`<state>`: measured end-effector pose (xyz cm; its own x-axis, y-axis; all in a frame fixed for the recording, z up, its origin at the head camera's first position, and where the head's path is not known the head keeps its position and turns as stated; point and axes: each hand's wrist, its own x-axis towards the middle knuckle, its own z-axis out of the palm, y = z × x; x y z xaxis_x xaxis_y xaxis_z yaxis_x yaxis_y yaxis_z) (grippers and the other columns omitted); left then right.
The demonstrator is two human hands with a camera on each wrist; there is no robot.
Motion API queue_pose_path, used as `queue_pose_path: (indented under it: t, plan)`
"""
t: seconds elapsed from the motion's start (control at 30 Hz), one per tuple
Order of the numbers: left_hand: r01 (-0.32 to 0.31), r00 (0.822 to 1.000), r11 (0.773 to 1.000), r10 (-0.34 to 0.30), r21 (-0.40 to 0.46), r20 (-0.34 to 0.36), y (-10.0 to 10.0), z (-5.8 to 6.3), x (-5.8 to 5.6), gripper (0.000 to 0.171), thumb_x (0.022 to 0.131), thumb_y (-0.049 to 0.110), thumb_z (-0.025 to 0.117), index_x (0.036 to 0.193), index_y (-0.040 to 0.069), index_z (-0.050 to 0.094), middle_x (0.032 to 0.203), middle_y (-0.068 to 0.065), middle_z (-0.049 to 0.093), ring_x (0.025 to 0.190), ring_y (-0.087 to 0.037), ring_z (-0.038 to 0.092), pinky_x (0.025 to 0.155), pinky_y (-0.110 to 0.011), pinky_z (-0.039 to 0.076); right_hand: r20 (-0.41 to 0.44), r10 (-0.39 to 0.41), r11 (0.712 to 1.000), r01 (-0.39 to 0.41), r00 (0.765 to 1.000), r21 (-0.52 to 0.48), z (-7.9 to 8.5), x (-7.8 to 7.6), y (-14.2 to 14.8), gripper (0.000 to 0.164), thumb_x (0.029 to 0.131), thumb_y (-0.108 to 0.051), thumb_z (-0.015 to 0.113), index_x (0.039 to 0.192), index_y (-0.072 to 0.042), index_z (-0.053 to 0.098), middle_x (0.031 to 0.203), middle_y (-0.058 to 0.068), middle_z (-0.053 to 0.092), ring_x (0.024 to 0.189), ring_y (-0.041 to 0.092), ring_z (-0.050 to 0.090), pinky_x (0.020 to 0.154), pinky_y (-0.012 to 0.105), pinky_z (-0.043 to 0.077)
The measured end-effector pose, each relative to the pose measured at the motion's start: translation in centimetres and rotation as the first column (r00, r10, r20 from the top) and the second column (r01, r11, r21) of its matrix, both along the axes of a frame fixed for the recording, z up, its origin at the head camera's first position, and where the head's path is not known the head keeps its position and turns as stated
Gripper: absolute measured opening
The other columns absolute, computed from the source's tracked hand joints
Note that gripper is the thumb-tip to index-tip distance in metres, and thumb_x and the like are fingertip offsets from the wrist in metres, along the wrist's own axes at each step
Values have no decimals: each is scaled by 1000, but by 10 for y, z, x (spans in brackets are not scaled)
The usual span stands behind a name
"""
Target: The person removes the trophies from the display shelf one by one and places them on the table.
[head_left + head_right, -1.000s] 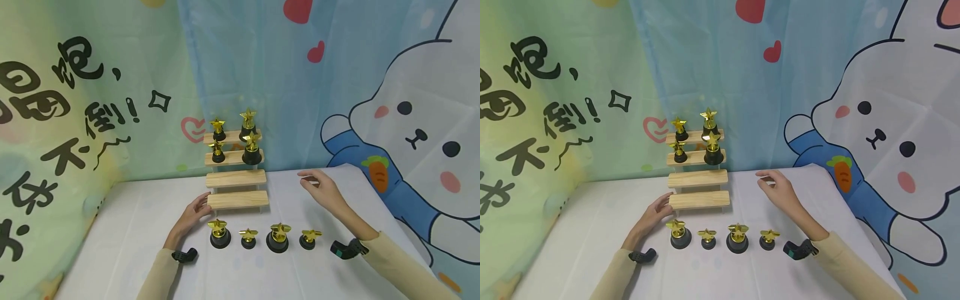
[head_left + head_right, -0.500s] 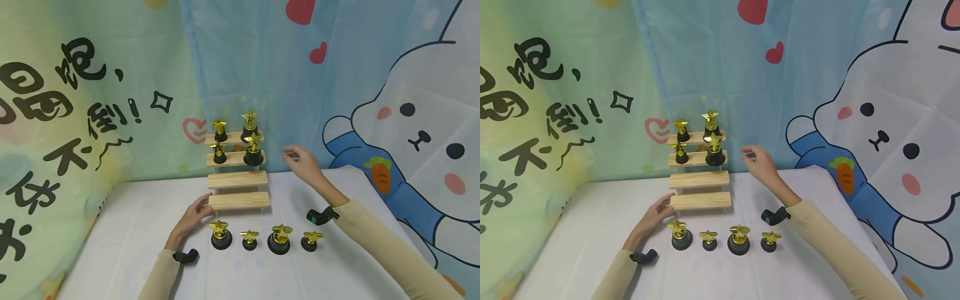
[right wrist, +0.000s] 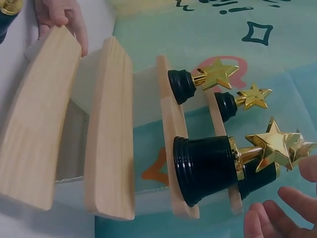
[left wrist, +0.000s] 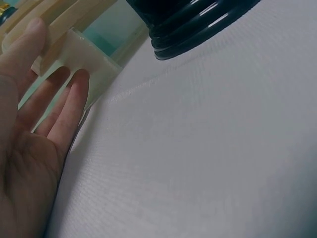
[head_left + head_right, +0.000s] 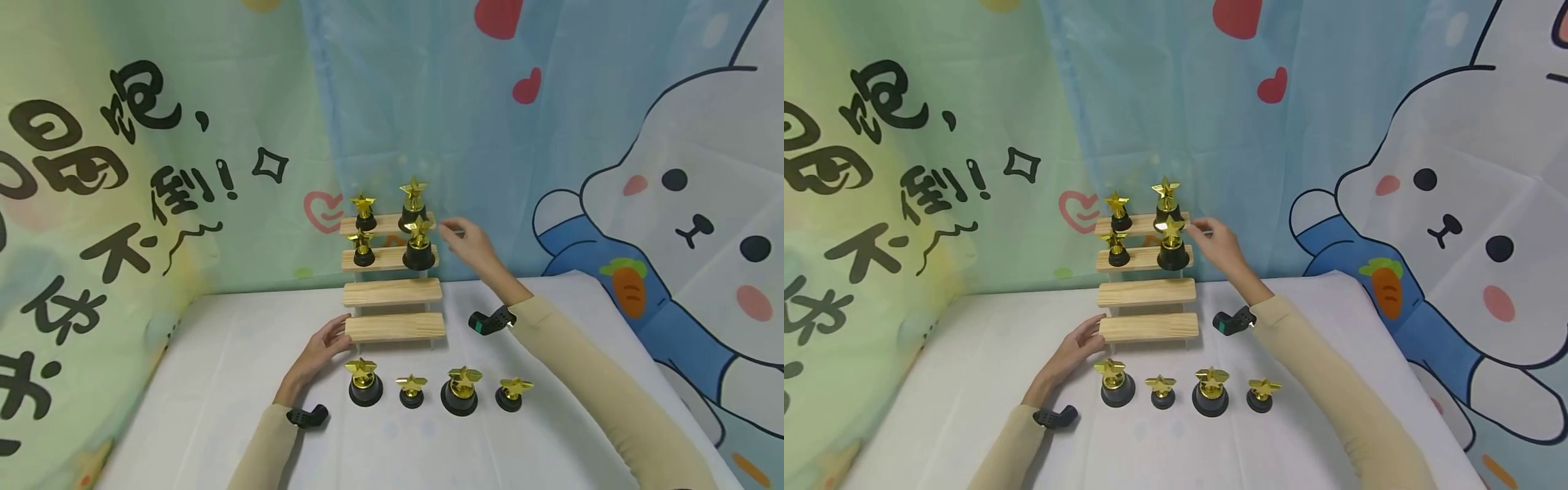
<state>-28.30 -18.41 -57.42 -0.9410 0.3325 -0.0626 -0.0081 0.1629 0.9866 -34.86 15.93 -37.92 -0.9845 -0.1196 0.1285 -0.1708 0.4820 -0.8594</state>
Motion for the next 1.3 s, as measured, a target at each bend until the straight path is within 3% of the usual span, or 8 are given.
queue_pose_path:
  t: [0.33,0.47,0.83,1.2,1.3]
  plan:
    - [1,1000,1000,-1,16,5,0,-6,-2,62,94,24,64,149,15,37,149,-18,45,130,-30,54,105,-34,51,19,22,999,-21,1000,-27,-1,-13,-13,57,99,-51,46,140,-11,50,136,14,55,121,32,57,97,47,54]
    - [1,1000,1000,-1,17,3,1,-4,-3,62,94,23,64,148,14,37,149,-18,45,131,-31,52,106,-35,50,21,5,1000,-5,1000,5,-2,-15,-16,58,98,-53,45,140,-12,51,137,14,55,120,32,57,99,50,51]
    - [-9,1000,1000,9,4,6,1,-1,-4,62,94,25,65,148,17,38,149,-17,45,132,-32,51,107,-38,48,6,9,999,-9,1000,34,-1,-16,-21,51,100,-46,46,136,-10,53,137,15,54,127,33,50,101,53,47]
    - [8,1000,1000,-8,-2,6,-1,-3,-3,62,94,26,65,148,17,38,148,-16,47,131,-31,52,107,-38,48,-17,28,998,-29,999,-50,-7,-14,-22,47,99,-44,50,137,-16,55,151,6,44,121,31,56,93,48,53]
    - [2,1000,1000,-2,-3,15,-2,-3,-4,61,93,26,65,148,18,39,148,-15,47,131,-30,52,108,-38,48,-11,26,998,-27,1000,-54,-7,-15,-22,46,99,-43,50,136,-15,55,147,8,47,119,32,57,92,45,55]
